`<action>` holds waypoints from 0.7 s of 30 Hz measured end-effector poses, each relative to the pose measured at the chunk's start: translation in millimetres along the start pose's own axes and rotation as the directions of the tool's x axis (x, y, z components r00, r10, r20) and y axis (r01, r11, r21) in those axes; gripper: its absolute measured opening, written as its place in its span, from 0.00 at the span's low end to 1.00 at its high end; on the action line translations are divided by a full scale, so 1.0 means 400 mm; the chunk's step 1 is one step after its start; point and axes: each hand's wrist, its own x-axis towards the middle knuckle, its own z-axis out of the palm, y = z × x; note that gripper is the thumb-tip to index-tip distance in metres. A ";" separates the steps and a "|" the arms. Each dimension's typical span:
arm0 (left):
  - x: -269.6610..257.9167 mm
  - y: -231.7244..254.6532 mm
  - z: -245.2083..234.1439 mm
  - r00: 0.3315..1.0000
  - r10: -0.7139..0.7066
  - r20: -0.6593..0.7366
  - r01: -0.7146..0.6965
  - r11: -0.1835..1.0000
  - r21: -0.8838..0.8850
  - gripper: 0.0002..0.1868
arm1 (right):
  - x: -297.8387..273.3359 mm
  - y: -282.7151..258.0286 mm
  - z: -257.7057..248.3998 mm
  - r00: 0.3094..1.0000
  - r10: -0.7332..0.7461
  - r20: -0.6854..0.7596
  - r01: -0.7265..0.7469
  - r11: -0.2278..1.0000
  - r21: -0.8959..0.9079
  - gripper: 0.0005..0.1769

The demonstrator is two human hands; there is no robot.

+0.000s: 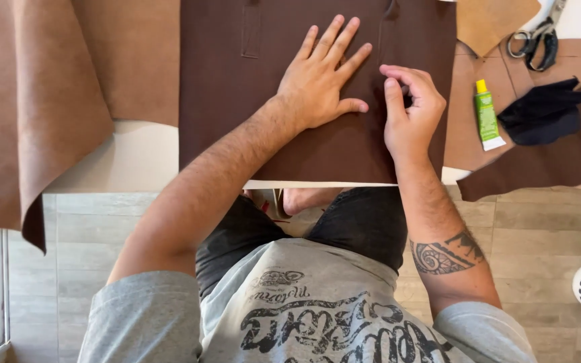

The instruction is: Applying glue to a leather logo and attaching it to a leather bag

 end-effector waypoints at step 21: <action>-0.227 -0.065 -0.055 0.998 -0.063 0.009 0.063 0.995 0.082 0.60 | 0.003 0.011 0.003 0.986 0.166 0.012 -0.167 0.981 0.097 0.17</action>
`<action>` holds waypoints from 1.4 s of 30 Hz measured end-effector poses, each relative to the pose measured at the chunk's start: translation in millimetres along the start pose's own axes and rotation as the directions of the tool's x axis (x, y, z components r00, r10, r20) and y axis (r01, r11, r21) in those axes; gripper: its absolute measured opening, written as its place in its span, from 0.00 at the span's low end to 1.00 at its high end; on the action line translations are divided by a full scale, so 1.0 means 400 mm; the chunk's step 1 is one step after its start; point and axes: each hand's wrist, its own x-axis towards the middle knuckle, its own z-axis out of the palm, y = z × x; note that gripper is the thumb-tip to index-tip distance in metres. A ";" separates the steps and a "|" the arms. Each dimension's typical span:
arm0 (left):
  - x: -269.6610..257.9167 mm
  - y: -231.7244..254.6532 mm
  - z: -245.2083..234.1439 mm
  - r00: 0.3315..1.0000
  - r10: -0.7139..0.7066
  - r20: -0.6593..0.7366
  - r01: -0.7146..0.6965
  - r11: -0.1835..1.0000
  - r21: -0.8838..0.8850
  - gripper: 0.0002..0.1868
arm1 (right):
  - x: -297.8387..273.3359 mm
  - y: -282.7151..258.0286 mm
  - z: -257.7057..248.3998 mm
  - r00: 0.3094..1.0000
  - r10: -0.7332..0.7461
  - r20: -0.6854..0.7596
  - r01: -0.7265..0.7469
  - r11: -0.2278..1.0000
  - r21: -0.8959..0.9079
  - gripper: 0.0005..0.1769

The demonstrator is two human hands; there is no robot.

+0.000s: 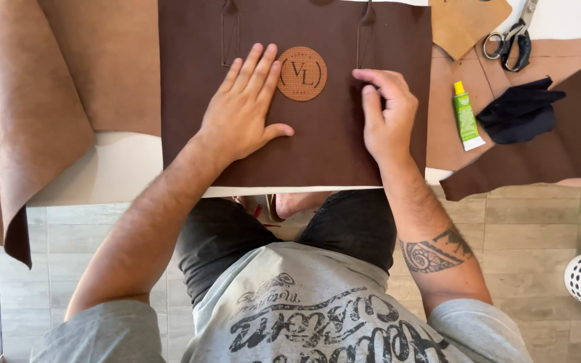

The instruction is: Applying glue to a leather logo and attaching it to a leather bag

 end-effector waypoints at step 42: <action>-0.028 -0.014 -0.022 0.996 0.072 -0.047 -0.075 0.994 -0.078 0.59 | -0.028 -0.001 0.042 0.779 -0.129 0.614 0.541 0.634 -0.553 0.38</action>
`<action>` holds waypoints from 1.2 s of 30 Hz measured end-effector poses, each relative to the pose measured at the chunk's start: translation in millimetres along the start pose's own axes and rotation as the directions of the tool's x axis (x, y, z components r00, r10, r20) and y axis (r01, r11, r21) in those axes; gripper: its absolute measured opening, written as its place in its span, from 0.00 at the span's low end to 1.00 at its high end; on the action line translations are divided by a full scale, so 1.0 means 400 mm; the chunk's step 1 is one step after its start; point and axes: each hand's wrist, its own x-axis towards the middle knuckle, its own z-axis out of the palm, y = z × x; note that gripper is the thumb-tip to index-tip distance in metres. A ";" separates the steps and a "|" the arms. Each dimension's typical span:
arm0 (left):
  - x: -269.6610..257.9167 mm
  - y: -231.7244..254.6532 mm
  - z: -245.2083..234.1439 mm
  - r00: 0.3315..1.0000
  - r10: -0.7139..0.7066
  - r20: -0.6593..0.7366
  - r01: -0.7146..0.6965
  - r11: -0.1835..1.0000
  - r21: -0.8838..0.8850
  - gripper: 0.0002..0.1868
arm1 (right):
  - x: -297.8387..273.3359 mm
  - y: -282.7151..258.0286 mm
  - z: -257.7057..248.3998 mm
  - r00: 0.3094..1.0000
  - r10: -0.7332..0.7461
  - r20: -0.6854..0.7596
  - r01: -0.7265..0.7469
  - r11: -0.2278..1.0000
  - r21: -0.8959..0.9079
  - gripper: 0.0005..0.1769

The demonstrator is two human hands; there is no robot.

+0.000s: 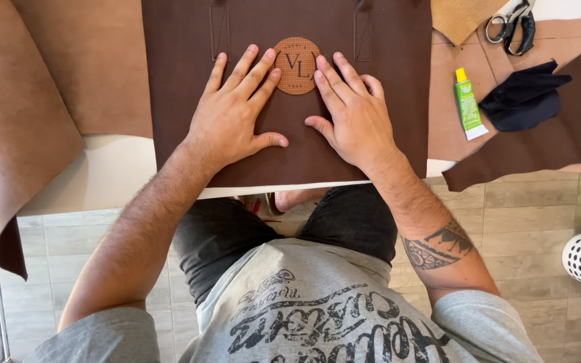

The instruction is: Applying glue to a leather logo and attaching it to a leather bag

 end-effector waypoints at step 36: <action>0.125 0.074 0.054 1.000 0.025 -0.018 -0.026 0.998 -0.049 0.59 | -0.013 0.024 -0.022 0.751 0.495 -0.436 -0.134 0.761 0.635 0.15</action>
